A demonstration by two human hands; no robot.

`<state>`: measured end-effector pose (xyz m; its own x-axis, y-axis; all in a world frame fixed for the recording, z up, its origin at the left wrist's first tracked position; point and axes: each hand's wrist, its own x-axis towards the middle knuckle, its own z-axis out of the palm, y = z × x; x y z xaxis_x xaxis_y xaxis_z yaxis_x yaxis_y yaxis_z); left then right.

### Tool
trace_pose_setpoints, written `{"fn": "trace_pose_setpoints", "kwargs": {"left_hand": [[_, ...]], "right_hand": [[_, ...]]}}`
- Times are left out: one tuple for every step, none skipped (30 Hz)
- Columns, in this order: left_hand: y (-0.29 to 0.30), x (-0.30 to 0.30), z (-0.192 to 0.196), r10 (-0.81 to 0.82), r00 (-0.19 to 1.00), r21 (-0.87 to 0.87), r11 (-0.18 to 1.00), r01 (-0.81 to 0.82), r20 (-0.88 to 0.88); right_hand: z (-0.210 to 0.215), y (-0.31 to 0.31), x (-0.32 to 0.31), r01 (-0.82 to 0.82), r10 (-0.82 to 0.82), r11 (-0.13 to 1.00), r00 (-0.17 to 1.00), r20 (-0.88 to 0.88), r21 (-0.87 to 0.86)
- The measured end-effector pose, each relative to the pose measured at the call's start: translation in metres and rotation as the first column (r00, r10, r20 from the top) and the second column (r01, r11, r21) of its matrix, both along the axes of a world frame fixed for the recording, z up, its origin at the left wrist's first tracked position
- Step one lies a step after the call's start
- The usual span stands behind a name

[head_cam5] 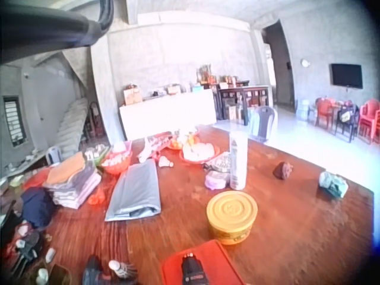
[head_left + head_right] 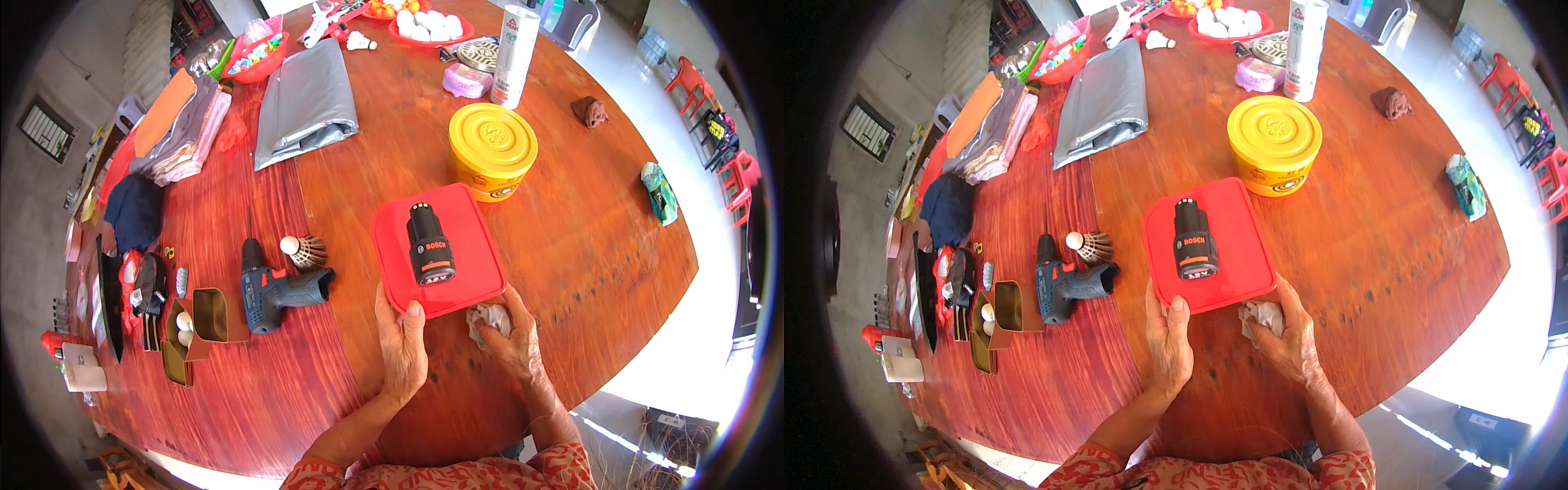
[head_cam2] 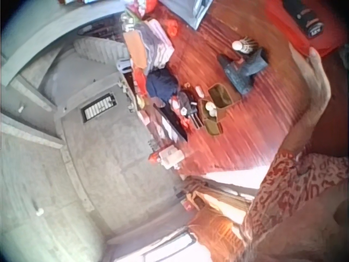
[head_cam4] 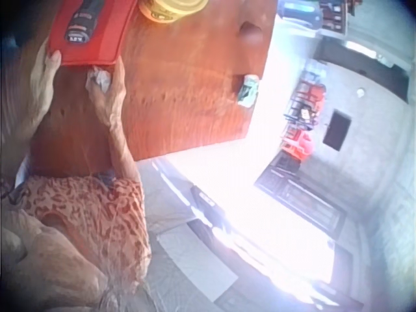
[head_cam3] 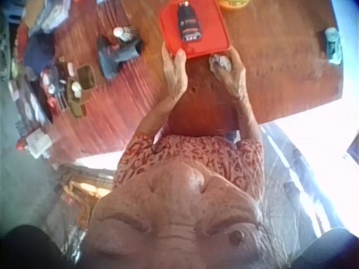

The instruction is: The person wipes a cordless drill with a cloth, cleaning the body and chuck. They then wipe a shuttlecock and a small black object, placing each item back on the table after cleaning.

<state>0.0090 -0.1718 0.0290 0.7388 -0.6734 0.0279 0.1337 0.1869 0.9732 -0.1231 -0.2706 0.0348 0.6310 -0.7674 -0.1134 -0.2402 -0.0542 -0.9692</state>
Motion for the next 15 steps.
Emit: {"fn": "trace_pose_setpoints", "kwargs": {"left_hand": [[0.004, -0.004, 0.002, -0.002, 1.0, 0.014, 1.0, 0.002, -0.024], [0.006, -0.007, 0.002, -0.006, 1.0, 0.03, 1.0, 0.006, -0.023], [0.008, -0.008, 0.003, -0.007, 1.0, 0.045, 0.999, 0.008, -0.016], [0.01, -0.009, 0.004, -0.009, 1.0, 0.061, 0.998, 0.009, -0.009], [0.011, -0.01, 0.004, 0.0, 1.0, 0.041, 0.999, 0.0, -0.013], [0.01, -0.009, 0.002, 0.009, 1.0, 0.018, 1.0, -0.009, -0.015], [0.01, -0.009, 0.001, 0.018, 1.0, -0.005, 1.0, -0.018, -0.018], [0.012, -0.007, 0.001, 0.111, 0.98, 0.098, 0.987, -0.128, 0.163], [0.015, -0.002, 0.002, 0.175, 0.922, 0.178, 0.952, -0.248, 0.346], [0.016, 0.002, 0.01, 0.211, 0.828, 0.233, 0.897, -0.375, 0.52], [0.01, 0.005, 0.023, 0.214, 0.744, 0.193, 0.887, -0.419, 0.632], [0.003, 0.012, 0.027, 0.183, 0.736, 0.181, 0.905, -0.385, 0.652], [-0.003, 0.017, 0.03, 0.153, 0.725, 0.17, 0.921, -0.351, 0.671], [-0.009, 0.022, 0.034, 0.122, 0.713, 0.16, 0.936, -0.315, 0.69], [-0.016, 0.024, 0.043, 0.069, 0.684, 0.249, 0.901, -0.355, 0.726]], "right_hand": [[-0.002, 0.003, -0.004, 0.002, -0.002, 1.0, 1.0, -0.005, 0.009], [-0.001, 0.005, -0.005, 0.018, -0.018, 0.999, 1.0, 0.013, 0.033], [0.002, 0.008, -0.003, 0.03, -0.032, 0.998, 0.999, 0.036, 0.056], [0.003, 0.01, -0.003, 0.041, -0.046, 0.996, 0.997, 0.058, 0.08], [0.0, 0.01, -0.004, 0.038, -0.04, 0.998, 0.997, 0.065, 0.042], [-0.006, 0.009, -0.005, 0.035, -0.035, 0.999, 0.997, 0.074, 0.001], [-0.009, 0.009, -0.005, 0.032, -0.029, 0.999, 0.996, 0.082, -0.041], [-0.009, 0.011, -0.005, 0.072, -0.071, 0.997, 0.991, 0.117, 0.0], [-0.009, 0.013, -0.004, 0.115, -0.12, 0.992, 0.982, 0.149, 0.043], [-0.01, 0.016, -0.005, 0.154, -0.168, 0.984, 0.97, 0.176, 0.088], [-0.012, 0.016, -0.006, 0.197, -0.211, 0.976, 0.958, 0.194, 0.091], [-0.015, 0.017, -0.007, 0.23, -0.246, 0.968, 0.945, 0.218, 0.096], [-0.016, 0.018, -0.007, 0.263, -0.28, 0.959, 0.929, 0.241, 0.103], [-0.014, 0.019, -0.009, 0.249, -0.273, 0.96, 0.934, 0.231, 0.129], [-0.01, 0.019, -0.01, 0.24, -0.269, 0.959, 0.938, 0.219, 0.151]]}}
